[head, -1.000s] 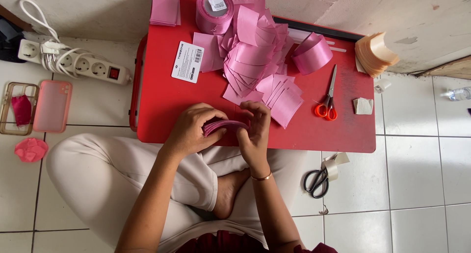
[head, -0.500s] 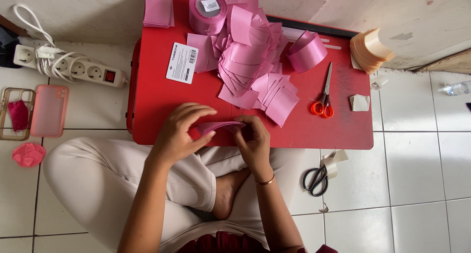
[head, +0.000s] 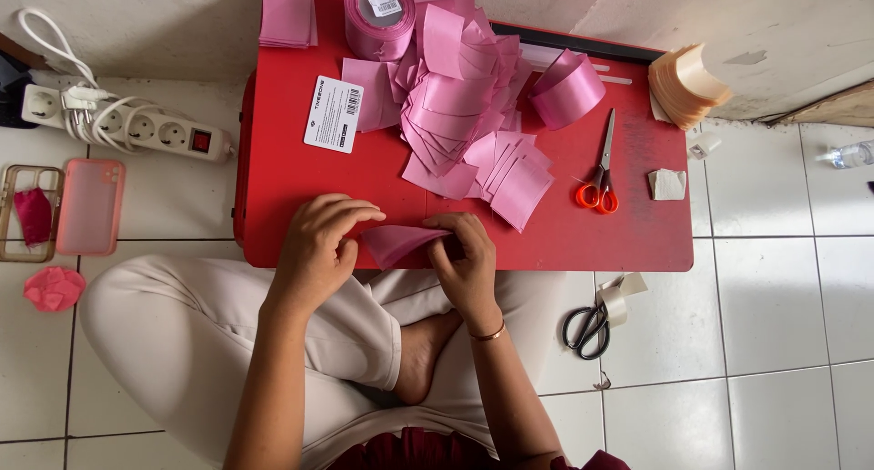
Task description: Organizing and stacking pre-cut pink ribbon strips on a table
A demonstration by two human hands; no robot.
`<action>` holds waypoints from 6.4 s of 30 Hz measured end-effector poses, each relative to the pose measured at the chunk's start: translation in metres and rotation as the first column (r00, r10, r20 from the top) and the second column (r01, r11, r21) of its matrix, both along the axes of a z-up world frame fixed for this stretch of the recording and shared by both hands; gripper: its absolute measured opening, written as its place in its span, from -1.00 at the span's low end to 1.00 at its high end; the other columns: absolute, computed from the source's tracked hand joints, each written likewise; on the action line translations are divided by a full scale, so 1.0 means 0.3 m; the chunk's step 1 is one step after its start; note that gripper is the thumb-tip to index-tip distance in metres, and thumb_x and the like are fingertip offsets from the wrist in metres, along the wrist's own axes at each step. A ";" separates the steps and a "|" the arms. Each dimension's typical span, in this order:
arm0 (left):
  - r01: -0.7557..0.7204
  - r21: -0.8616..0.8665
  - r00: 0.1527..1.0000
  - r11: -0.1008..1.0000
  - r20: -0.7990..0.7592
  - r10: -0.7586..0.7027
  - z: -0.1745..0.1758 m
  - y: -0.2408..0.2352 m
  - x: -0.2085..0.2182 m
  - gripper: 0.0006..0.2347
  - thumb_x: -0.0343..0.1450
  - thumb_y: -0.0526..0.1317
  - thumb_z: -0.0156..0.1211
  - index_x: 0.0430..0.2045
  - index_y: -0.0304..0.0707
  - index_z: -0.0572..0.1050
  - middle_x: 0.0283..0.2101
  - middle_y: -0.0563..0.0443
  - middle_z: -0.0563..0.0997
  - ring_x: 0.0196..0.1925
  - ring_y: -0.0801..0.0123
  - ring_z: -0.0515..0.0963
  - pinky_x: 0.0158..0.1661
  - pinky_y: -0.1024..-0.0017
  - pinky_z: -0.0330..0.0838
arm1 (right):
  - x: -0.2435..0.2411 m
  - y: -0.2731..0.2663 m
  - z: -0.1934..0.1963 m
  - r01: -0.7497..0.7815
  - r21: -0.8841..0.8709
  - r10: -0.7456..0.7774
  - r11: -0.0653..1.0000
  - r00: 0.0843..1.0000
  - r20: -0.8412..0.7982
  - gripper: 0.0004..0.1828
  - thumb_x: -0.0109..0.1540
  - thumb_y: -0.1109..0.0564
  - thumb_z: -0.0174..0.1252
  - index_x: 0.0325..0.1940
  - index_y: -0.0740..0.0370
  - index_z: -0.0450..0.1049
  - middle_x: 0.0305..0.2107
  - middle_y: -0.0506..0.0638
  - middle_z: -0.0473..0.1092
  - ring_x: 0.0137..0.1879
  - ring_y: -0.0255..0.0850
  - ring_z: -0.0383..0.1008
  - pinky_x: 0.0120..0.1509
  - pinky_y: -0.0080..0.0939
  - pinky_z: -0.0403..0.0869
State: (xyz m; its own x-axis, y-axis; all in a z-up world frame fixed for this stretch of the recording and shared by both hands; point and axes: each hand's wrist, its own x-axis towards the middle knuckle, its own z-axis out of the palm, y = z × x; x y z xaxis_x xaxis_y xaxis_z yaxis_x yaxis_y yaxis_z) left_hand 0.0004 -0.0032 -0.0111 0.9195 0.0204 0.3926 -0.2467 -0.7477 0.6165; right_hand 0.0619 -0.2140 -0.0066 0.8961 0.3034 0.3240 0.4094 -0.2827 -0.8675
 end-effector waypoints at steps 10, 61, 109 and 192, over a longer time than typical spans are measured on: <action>-0.008 -0.026 0.998 1.000 -0.066 0.006 0.012 -0.010 0.009 -0.60 0.20 -0.40 0.09 -0.11 0.04 0.60 -0.11 0.19 0.65 0.05 0.18 0.54 0.08 0.20 0.36 | 0.007 0.012 -0.025 0.043 -0.024 -0.043 0.999 0.999 -0.021 -0.81 0.17 0.32 0.18 -0.19 0.16 0.59 -0.36 0.07 0.53 -0.21 0.05 0.52 -0.07 -0.04 0.45; -0.141 -0.202 0.989 0.969 0.006 0.145 -0.015 -0.027 0.022 -0.93 0.32 -0.18 0.34 -0.40 0.02 0.60 -0.47 0.17 0.65 -0.30 0.25 0.65 -0.13 0.31 0.41 | 0.010 -0.017 -0.042 -0.086 -0.151 0.085 0.985 0.996 -0.012 -0.87 0.08 0.19 0.32 -0.31 0.16 0.55 -0.53 0.10 0.38 -0.32 0.07 0.41 -0.18 -0.02 0.38; -0.613 0.189 0.633 0.767 -0.464 0.620 0.024 0.586 0.718 -0.80 0.24 -0.13 0.39 -0.33 -0.13 0.68 -0.45 -0.01 0.67 -0.47 0.23 0.62 -0.34 0.26 0.50 | 0.012 0.005 0.042 -0.119 -0.075 0.109 0.990 0.987 -0.121 -0.79 0.08 0.17 0.30 -0.20 0.18 0.57 -0.37 -0.09 0.50 -0.25 -0.25 0.38 0.00 -0.28 0.34; -0.138 -0.743 0.990 0.655 -0.074 0.124 -0.076 -0.022 0.146 -0.84 0.39 -0.37 0.32 -0.19 -0.39 0.62 -0.28 -0.19 0.69 -0.26 0.32 0.69 -0.23 0.42 0.64 | 0.155 0.174 -0.047 -0.092 0.456 0.172 0.885 0.975 -0.138 -0.80 0.18 0.32 0.31 -0.23 0.26 0.39 -0.22 0.16 0.52 -0.05 -0.20 0.50 0.10 -0.18 0.41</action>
